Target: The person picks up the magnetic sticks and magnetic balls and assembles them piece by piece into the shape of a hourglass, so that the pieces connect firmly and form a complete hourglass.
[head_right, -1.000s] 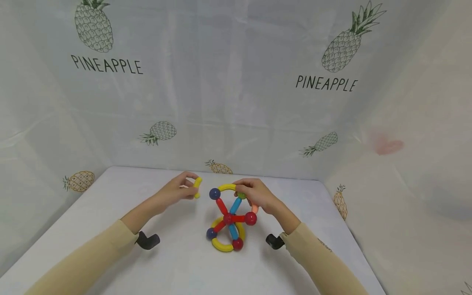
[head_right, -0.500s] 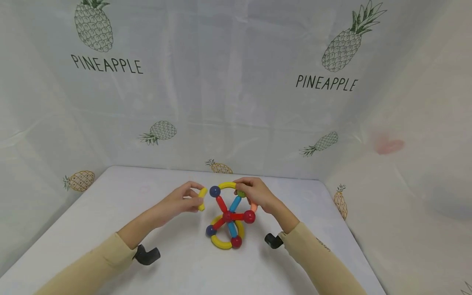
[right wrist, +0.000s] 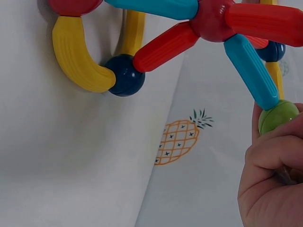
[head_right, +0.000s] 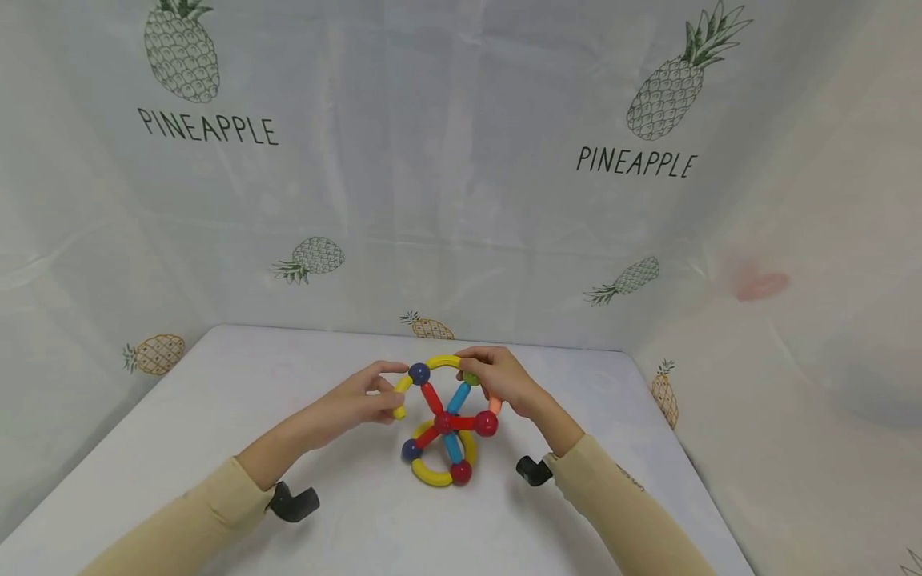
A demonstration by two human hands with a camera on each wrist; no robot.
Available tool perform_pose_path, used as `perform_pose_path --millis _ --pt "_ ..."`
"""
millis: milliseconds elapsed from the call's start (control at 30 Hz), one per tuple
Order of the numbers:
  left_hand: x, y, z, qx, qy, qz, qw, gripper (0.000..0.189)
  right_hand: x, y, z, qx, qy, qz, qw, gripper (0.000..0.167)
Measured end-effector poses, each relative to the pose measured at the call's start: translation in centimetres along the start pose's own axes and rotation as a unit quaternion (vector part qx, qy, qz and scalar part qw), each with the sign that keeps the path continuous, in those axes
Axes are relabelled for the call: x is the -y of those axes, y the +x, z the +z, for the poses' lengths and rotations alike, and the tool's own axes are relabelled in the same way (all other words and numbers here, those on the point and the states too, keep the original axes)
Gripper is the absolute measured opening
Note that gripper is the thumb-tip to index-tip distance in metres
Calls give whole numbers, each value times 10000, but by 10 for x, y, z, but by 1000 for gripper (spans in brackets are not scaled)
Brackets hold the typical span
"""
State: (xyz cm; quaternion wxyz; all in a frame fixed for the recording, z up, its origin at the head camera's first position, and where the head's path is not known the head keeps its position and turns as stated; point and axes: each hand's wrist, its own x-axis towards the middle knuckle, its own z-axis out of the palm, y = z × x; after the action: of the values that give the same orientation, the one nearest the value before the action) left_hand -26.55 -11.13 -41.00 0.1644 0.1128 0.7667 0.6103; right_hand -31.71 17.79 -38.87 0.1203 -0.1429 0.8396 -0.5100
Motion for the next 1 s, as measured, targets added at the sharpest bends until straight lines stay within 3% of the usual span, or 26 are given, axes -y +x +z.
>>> perform_pose_path --millis 200,367,533,1000 --pt "-1 6 -5 320 -174 -142 9992 56 -1 1 -2 72 3 -33 10000 36" --pt "-4 8 -8 592 -163 4 9981 57 1 1 -3 211 -53 -157 9996 37" --pt "-7 11 -8 693 -7 61 9976 63 4 1 -4 279 -132 -213 9993 37" --pt "-17 13 -10 1214 -295 -68 9921 65 5 -1 -10 492 -395 -357 9974 41"
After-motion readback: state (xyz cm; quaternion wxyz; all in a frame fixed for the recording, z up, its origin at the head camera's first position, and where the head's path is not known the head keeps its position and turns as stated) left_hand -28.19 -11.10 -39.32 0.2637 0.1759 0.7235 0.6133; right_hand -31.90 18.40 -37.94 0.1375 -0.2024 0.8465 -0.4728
